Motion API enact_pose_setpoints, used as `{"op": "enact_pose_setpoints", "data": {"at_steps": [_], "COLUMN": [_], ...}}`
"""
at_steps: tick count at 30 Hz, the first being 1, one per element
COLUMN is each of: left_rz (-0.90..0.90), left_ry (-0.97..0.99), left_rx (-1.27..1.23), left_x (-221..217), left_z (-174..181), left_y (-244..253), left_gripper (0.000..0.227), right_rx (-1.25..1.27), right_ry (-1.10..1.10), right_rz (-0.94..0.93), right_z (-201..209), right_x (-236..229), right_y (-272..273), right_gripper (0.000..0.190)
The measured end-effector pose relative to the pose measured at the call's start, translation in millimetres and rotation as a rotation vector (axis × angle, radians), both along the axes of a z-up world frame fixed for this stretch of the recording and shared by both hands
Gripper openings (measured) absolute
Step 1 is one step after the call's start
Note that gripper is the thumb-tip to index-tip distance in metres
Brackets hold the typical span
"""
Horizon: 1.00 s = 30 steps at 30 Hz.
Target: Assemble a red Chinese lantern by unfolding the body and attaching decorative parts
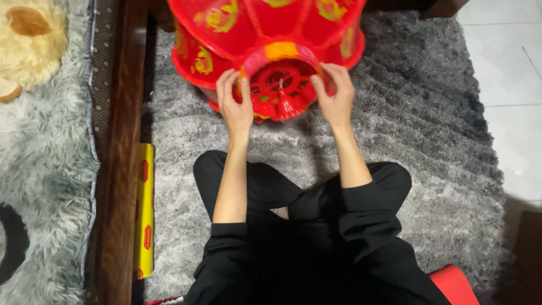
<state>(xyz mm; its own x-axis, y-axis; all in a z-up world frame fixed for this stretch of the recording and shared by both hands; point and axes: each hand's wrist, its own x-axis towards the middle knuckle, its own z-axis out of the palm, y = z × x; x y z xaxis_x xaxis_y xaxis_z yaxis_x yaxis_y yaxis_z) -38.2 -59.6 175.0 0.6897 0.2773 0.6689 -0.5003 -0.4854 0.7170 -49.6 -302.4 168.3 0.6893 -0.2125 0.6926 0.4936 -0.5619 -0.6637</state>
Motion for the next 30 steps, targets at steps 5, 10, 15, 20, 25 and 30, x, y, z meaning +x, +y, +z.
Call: {"op": "enact_pose_setpoints", "data": {"at_steps": [5,10,15,20,25,30], "left_rz": [-0.017,0.012,0.190,0.184,0.128,0.051], "left_ry": [-0.021,0.079,0.113,0.037,0.090,0.056], "left_rx": [0.074,0.085,0.126,0.155,0.172,0.147], "left_x": [24,38,35,44,32,38], "left_z": [-27,-21,-44,-30,-1,-14], "left_y": [13,13,7,11,2,-19], "left_gripper": [0.056,0.063,0.049,0.044,0.038,0.043], "right_rx": [0.125,0.201,0.068,0.033,-0.076,-0.037], "right_ry": [0.106,0.200,0.208,0.047,-0.020,-0.012], "right_rz": [0.023,-0.082,-0.254,-0.289,-0.332,-0.399], "right_z": [-46,-61,-69,-60,-34,-70], "right_x": [20,43,51,62,44,51], "right_y": [16,23,27,25,12,-11], "right_gripper": [0.045,0.042,0.027,0.023,0.020,0.021]}}
